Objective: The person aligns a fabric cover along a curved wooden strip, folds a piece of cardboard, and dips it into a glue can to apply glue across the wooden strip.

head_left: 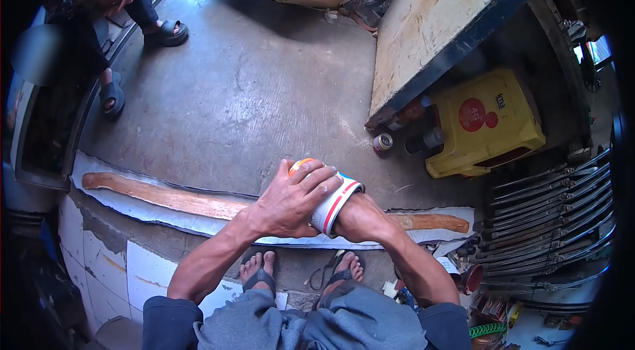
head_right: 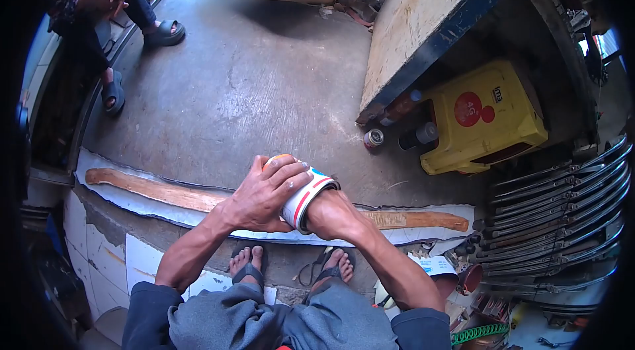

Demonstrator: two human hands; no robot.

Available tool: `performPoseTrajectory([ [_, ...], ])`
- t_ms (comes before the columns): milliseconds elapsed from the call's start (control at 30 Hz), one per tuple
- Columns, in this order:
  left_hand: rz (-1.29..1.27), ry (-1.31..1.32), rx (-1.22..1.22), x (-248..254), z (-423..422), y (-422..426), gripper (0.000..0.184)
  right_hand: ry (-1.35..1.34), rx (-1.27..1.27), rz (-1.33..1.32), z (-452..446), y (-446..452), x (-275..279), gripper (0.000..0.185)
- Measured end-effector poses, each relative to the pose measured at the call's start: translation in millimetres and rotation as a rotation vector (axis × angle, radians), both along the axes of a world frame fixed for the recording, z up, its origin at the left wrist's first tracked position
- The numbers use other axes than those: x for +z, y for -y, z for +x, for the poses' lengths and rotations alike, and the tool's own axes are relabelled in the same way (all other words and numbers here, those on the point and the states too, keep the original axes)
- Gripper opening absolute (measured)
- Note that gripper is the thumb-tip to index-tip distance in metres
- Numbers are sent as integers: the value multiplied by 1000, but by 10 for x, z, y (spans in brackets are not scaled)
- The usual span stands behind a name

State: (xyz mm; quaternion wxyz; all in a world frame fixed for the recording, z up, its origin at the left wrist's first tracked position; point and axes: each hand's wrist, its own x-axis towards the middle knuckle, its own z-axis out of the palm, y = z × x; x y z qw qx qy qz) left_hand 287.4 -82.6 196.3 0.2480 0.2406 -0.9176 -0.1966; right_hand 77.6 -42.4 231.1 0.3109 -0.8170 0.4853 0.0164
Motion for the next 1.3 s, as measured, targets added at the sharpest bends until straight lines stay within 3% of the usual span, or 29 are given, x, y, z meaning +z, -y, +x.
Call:
performPoseTrajectory([
  [67, -51, 17, 44, -76, 1, 35, 104, 124, -194, 192, -64, -1, -65, 33],
  [100, -56, 18, 48, -136, 16, 58, 104, 305, -370, 314, -34, -3, 175, 28],
  [167, -93, -67, 136, -268, 57, 114, 104, 641, -639, 406, -179, -117, 125, 25],
  [200, -43, -123, 153, -343, 97, 119, 105, 860, -876, 629, -290, -150, 67, 24],
  [233, -7, -118, 187, -413, 143, 127, 107, 862, -875, 626, -402, -209, -4, 24],
  [300, 74, -162, 243, -578, 234, 114, 110, 1289, -1034, 791, -584, -419, -184, 23],
  [500, 194, -203, 491, -1090, 454, -117, 111, 1586, -1418, 818, -756, -1148, -983, 20],
  [633, 375, -269, 656, -1311, 607, -306, 108, 1513, -1613, 535, -831, -1550, -1711, 29],
  [700, 432, -305, 645, -1358, 652, -382, 108, 1273, -1861, 188, -828, -1641, -1995, 26],
  [833, 471, -224, 708, -1411, 785, -528, 113, 1052, -1886, -103, -865, -1730, -2226, 33],
  [967, 574, -306, 744, -1386, 870, -654, 115, 724, -1818, -109, -863, -1827, -2418, 33],
  [1033, 526, -278, 743, -1434, 920, -708, 114, 823, -1745, -177, -848, -1823, -2525, 35],
  [1100, 496, -249, 750, -1465, 943, -797, 113, 568, -1806, -228, -835, -1870, -2493, 36],
  [1233, 514, -311, 765, -1478, 921, -849, 111, 345, -1754, -99, -719, -1840, -2395, 38],
  [1300, 601, -349, 759, -1439, 933, -834, 111, 163, -1569, -422, -660, -1897, -2621, 39],
])
